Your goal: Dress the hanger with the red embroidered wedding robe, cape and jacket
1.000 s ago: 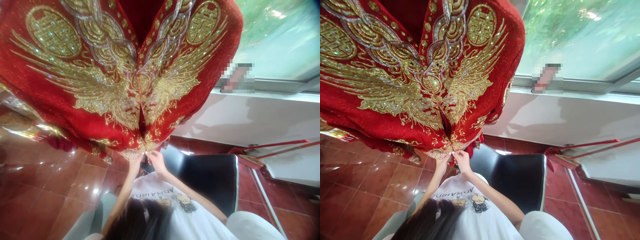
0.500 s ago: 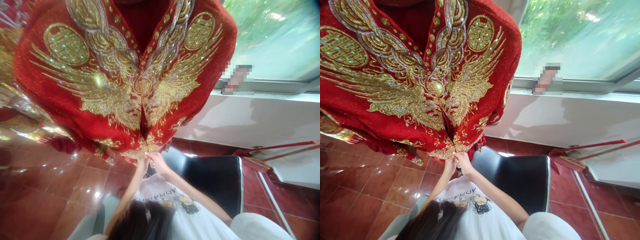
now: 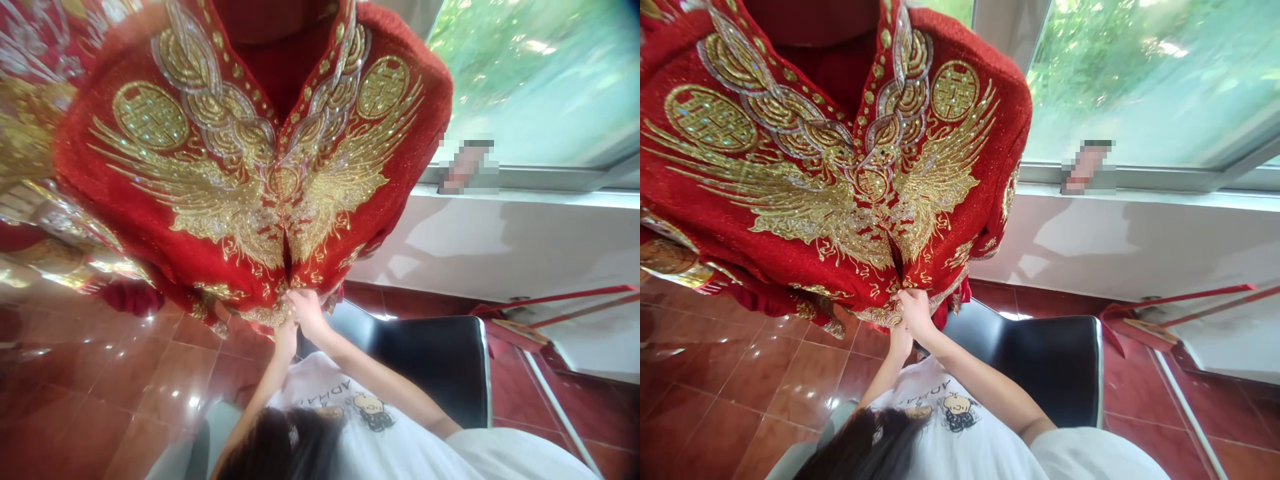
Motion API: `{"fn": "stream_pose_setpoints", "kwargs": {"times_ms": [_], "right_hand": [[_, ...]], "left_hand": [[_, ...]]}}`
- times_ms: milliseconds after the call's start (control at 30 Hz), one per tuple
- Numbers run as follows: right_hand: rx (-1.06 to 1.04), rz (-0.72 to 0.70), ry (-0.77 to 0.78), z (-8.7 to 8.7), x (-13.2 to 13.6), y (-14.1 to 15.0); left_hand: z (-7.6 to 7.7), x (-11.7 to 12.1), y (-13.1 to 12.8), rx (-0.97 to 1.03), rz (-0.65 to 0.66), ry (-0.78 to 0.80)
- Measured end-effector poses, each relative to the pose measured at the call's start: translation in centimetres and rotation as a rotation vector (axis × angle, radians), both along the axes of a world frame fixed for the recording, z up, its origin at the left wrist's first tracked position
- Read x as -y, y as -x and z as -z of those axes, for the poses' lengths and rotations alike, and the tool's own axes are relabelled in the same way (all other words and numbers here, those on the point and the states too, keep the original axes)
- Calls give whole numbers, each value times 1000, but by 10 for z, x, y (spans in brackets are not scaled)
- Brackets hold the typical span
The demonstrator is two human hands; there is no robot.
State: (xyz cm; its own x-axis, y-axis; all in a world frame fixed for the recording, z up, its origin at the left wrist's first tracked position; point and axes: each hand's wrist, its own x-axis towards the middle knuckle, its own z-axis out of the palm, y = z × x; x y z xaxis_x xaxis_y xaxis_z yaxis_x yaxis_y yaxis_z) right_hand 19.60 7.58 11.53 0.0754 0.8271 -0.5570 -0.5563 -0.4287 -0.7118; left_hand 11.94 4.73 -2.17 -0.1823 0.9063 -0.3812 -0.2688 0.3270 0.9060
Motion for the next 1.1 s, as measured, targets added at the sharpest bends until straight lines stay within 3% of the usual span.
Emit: {"fn": "stream_pose_setpoints", "kwargs": {"times_ms": [133,300,467,633,867,1100], "right_hand": [[-131,-132,110,-24,-2,-8],[-258,-262,175,-76,-8,-20],[-267,-254,86,-122,-15,-26],[-216,-354,6,-161,-27,-29],[-117,-402,-107,-221,-37,-33],[-67,-404,-336,-282,-22,-48]], "left_hand": [[0,-8,-5,103,-81,-49],[-6,-16,-9,240,-120,-82],[-11,-19,-12,384,-128,-94],[-10,-25,-12,431,-172,-46],[-6,-30,-10,405,-162,38],[-7,-30,-8,307,-133,36]]}}
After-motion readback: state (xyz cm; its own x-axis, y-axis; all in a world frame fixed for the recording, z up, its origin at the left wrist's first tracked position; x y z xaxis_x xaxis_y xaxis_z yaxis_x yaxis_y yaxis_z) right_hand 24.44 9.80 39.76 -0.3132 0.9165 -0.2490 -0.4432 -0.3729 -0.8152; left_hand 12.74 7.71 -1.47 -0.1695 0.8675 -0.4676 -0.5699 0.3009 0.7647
